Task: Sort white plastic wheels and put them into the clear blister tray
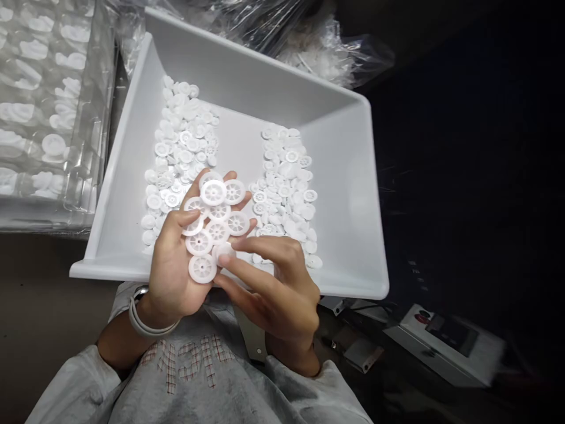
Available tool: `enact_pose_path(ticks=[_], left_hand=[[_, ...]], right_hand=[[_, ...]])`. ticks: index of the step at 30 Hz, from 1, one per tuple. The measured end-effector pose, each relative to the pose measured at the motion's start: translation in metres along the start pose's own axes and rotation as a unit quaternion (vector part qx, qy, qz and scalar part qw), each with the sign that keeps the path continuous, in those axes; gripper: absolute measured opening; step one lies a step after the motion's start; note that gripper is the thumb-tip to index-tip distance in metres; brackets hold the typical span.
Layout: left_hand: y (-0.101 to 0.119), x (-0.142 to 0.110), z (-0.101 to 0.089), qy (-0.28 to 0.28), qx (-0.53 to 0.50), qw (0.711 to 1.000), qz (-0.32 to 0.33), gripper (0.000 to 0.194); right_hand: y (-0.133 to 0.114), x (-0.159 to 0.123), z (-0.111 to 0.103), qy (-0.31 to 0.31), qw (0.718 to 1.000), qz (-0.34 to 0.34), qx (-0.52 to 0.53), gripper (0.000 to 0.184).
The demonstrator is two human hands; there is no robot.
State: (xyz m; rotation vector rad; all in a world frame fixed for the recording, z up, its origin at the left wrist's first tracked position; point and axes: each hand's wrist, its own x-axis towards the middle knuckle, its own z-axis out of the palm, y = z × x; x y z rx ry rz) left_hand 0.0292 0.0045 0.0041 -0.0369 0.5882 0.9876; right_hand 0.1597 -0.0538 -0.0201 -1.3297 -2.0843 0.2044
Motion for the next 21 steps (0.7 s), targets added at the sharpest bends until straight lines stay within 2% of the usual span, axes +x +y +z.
enact_pose_path(ticks=[4,8,14,21], left_hand=[[0.001,-0.002,0.002,0.024,0.021,0.999,0.007,0.05],[-0.001,-0.001,0.003,0.033,0.028,0.999,0.018,0.05],[-0.003,0.002,-0.001,-0.004,0.02,0.999,0.027,0.054],[-0.003,0.003,-0.001,-0.011,0.022,0.999,0.035,0.054]], right_hand=[[-0.004,0.01,-0.006,0.015,1.0,-0.022,0.014,0.03],[-0.004,0.009,-0.005,0.031,0.998,0.002,0.051,0.026],[-0.006,0.009,0.003,0.091,0.986,0.101,0.101,0.023],[-0.013,0.015,0.014,0.152,0.961,0.198,0.121,0.012]])
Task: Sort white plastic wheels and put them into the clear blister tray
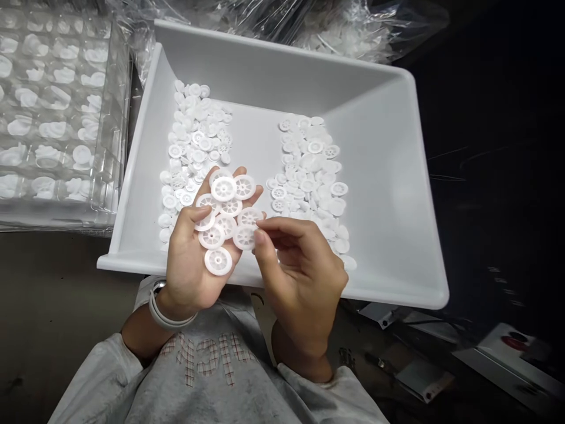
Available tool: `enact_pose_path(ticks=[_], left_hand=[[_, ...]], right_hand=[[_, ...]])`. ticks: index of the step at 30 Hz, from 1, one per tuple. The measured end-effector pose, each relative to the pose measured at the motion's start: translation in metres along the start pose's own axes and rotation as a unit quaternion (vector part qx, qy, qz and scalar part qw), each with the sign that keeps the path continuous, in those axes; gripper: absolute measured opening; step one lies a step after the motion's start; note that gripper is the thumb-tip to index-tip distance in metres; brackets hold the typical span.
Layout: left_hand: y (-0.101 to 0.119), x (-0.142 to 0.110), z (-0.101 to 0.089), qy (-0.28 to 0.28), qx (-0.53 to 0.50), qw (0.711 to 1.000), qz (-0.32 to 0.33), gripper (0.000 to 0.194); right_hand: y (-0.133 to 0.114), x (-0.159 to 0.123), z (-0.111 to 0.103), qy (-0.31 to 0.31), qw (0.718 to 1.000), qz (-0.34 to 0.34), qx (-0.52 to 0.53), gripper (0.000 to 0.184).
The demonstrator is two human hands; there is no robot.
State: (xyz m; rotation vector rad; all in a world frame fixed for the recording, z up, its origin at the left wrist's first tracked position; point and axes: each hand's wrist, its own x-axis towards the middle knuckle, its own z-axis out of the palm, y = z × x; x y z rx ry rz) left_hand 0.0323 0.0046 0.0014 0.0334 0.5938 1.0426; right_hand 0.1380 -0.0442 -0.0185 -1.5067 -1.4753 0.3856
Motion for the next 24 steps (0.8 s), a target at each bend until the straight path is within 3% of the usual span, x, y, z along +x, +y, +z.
enact_pose_path(ticks=[24], left_hand=[[0.0036,0.0014,0.0009,0.034,-0.03,0.999,-0.009,0.049]], right_hand=[[-0.0012,0.002,0.0006,-0.004,0.995,0.077,0.069,0.011]])
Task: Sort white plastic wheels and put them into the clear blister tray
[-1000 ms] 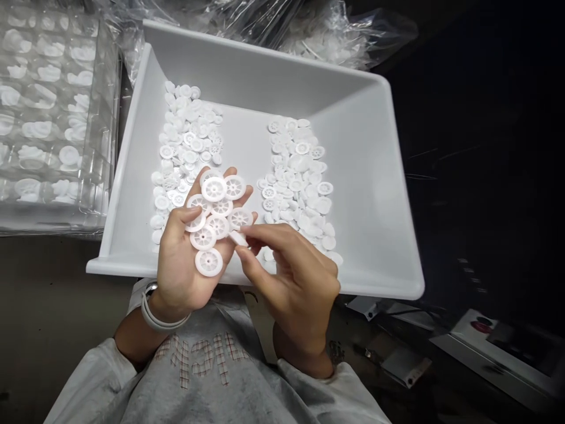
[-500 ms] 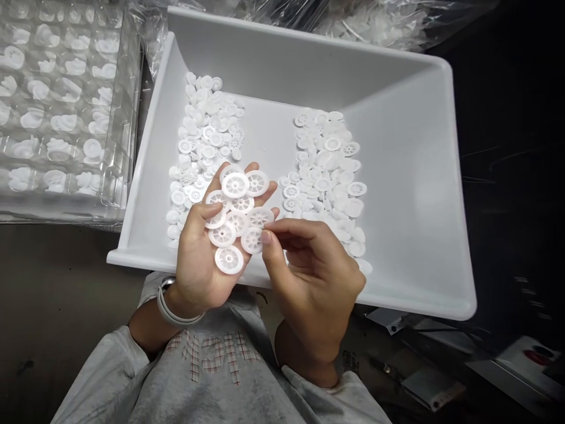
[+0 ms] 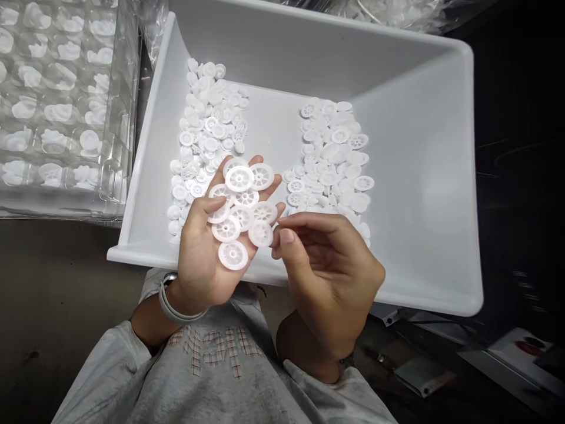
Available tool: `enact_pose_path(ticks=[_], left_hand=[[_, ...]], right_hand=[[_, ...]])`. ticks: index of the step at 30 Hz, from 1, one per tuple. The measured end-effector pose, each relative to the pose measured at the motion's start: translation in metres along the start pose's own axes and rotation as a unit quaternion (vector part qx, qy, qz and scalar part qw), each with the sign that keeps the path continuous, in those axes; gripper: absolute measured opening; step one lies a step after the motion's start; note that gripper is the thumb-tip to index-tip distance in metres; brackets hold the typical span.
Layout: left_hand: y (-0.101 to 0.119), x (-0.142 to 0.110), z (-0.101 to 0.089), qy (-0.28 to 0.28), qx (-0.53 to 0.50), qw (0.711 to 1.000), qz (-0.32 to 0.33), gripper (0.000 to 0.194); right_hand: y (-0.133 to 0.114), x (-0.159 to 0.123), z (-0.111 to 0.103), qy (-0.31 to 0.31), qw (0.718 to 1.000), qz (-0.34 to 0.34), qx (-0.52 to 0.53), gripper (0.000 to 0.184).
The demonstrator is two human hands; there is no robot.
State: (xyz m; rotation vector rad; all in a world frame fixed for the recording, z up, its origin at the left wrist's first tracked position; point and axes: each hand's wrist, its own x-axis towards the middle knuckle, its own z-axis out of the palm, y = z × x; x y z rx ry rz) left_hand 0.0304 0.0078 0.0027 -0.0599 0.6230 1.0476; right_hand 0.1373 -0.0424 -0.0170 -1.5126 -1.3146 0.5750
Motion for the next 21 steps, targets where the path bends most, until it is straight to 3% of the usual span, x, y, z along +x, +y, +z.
enact_pose_path(ticks=[12,18,21], left_hand=[[-0.0008,-0.001,-0.0001,-0.029,-0.002,0.999,-0.022,0.053],[-0.0003,-0.0007,0.0009,-0.026,0.002,0.999,-0.027,0.055],[-0.0001,-0.0008,0.0013,-0.021,-0.001,0.999,-0.03,0.055]], right_hand=[[0.0009,-0.004,-0.0015,0.005,0.999,-0.037,0.014,0.02],[-0.0005,-0.0018,-0.005,-0.08,0.994,-0.067,-0.036,0.028],[-0.0029,0.0016,-0.0071,-0.094,0.988,-0.087,-0.086,0.026]])
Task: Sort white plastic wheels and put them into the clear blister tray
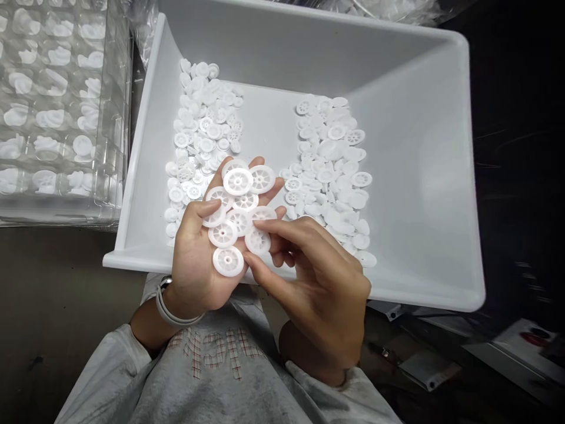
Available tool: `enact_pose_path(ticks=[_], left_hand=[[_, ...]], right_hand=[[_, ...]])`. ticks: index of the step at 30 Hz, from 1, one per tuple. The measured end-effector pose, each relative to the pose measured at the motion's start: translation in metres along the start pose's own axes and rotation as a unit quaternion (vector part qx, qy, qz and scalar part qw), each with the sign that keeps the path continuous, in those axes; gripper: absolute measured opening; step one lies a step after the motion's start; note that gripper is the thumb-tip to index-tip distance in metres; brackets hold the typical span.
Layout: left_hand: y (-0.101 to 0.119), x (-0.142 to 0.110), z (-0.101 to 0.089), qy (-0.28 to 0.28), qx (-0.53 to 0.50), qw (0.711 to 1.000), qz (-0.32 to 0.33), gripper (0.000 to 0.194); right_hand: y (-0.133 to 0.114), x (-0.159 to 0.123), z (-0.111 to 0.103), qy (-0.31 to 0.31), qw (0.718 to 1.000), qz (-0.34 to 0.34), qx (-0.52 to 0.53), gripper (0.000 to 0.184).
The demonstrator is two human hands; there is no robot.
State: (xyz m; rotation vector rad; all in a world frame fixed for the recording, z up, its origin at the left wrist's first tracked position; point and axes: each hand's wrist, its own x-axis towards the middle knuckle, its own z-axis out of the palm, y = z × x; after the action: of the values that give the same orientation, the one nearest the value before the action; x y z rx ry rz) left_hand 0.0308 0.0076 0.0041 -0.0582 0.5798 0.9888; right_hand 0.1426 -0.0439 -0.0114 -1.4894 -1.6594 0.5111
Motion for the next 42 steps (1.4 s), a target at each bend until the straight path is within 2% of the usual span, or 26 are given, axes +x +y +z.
enact_pose_path(ticks=[6,10,14,17,20,23,25,27,29,33,37,42], left_hand=[[-0.001,-0.001,-0.001,-0.008,0.003,1.0,-0.012,0.058],[0.0,-0.001,-0.001,-0.006,0.013,1.0,-0.013,0.057],[0.002,-0.004,-0.002,-0.003,0.028,1.0,-0.004,0.055],[0.004,-0.006,-0.004,-0.011,0.04,0.999,0.0,0.055],[0.005,-0.008,-0.005,-0.018,0.046,0.999,-0.002,0.057],[0.004,-0.009,-0.003,-0.011,0.047,0.999,-0.007,0.058],[0.004,-0.009,-0.002,-0.001,0.049,0.999,-0.004,0.059],[0.003,-0.01,-0.001,0.007,0.053,0.999,0.003,0.059],[0.002,-0.011,-0.001,0.005,0.057,0.998,0.008,0.059],[-0.001,-0.01,-0.002,-0.008,0.059,0.998,0.011,0.061],[-0.003,-0.007,-0.003,-0.021,0.058,0.998,0.013,0.061],[-0.002,-0.003,-0.003,-0.025,0.045,0.999,0.009,0.06]], right_hand=[[0.005,0.002,-0.006,-0.027,0.997,-0.045,-0.05,0.023],[0.005,0.001,-0.009,-0.044,0.995,-0.05,-0.076,0.02],[0.018,0.006,-0.033,-0.058,0.99,-0.046,-0.119,0.02],[0.046,0.007,-0.069,-0.061,0.977,0.011,-0.204,0.017],[0.082,-0.001,-0.1,-0.047,0.947,0.098,-0.301,0.018],[0.103,-0.011,-0.112,-0.044,0.926,0.148,-0.343,0.027],[0.1,-0.013,-0.107,-0.039,0.927,0.15,-0.341,0.026],[0.084,-0.011,-0.096,-0.031,0.94,0.127,-0.314,0.02],[0.061,-0.005,-0.081,-0.023,0.962,0.081,-0.258,0.017],[0.025,0.006,-0.048,-0.016,0.992,-0.008,-0.129,0.026],[0.015,0.012,-0.025,-0.023,0.997,-0.052,-0.052,0.035],[0.014,0.013,-0.019,-0.015,0.997,-0.059,-0.039,0.031]])
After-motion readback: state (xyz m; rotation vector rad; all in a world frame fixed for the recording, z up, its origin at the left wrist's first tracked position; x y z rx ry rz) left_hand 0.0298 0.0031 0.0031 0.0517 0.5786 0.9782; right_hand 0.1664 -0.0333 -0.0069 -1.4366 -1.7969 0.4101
